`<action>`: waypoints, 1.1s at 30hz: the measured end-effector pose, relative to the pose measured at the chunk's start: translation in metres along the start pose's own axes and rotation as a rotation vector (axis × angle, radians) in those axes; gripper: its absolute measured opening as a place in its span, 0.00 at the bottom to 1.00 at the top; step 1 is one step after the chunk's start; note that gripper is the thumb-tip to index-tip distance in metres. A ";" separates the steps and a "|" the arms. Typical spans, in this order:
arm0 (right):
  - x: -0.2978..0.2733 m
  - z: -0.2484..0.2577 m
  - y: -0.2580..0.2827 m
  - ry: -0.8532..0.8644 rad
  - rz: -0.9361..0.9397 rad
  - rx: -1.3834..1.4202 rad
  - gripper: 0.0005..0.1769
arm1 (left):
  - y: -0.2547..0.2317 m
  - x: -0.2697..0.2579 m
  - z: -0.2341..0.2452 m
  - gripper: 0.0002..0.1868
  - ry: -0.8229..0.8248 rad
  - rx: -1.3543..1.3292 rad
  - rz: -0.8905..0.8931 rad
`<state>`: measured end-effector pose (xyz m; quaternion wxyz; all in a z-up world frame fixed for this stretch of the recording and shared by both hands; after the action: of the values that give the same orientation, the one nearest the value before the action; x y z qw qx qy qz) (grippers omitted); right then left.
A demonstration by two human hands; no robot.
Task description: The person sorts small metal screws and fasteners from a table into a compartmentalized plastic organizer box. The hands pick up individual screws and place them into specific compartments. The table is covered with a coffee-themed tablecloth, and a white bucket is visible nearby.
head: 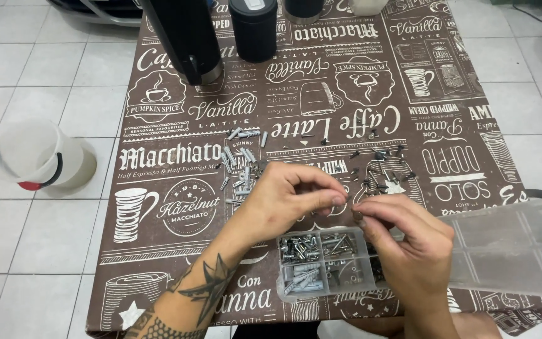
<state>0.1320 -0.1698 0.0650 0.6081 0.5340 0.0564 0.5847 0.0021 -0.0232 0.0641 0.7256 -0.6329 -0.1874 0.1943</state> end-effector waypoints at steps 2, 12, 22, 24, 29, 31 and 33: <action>0.000 -0.001 0.001 0.022 -0.003 0.031 0.08 | -0.001 0.000 0.005 0.05 -0.033 0.030 0.000; -0.006 -0.005 0.002 0.125 -0.077 0.282 0.06 | -0.002 0.003 0.007 0.05 -0.066 0.210 0.016; -0.008 -0.020 0.007 0.326 0.002 -0.040 0.04 | 0.000 0.003 0.008 0.05 -0.093 0.202 -0.009; -0.012 -0.026 0.006 0.400 0.088 -0.132 0.03 | 0.002 0.004 0.007 0.04 -0.115 0.175 -0.050; -0.019 -0.035 0.001 0.440 0.122 -0.226 0.06 | 0.002 0.003 0.009 0.04 -0.086 0.151 -0.067; -0.015 -0.033 0.003 0.436 0.125 -0.228 0.07 | 0.002 0.002 0.011 0.05 -0.059 0.154 -0.091; -0.008 -0.025 0.005 0.321 0.021 -0.160 0.07 | 0.003 0.000 0.011 0.05 0.028 0.051 -0.097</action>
<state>0.1092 -0.1625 0.0532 0.6258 0.3844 0.1006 0.6712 -0.0031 -0.0135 0.0620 0.7527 -0.6069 -0.2029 0.1547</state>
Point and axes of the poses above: each hand's wrist, its own x-axis towards the middle knuckle, its own z-axis out of the back of the hand, y = z × x, the point moved 2 cm from there along x, towards the middle knuckle, and after that the axes turned 7 degrees about x, right-handed, at the moved point
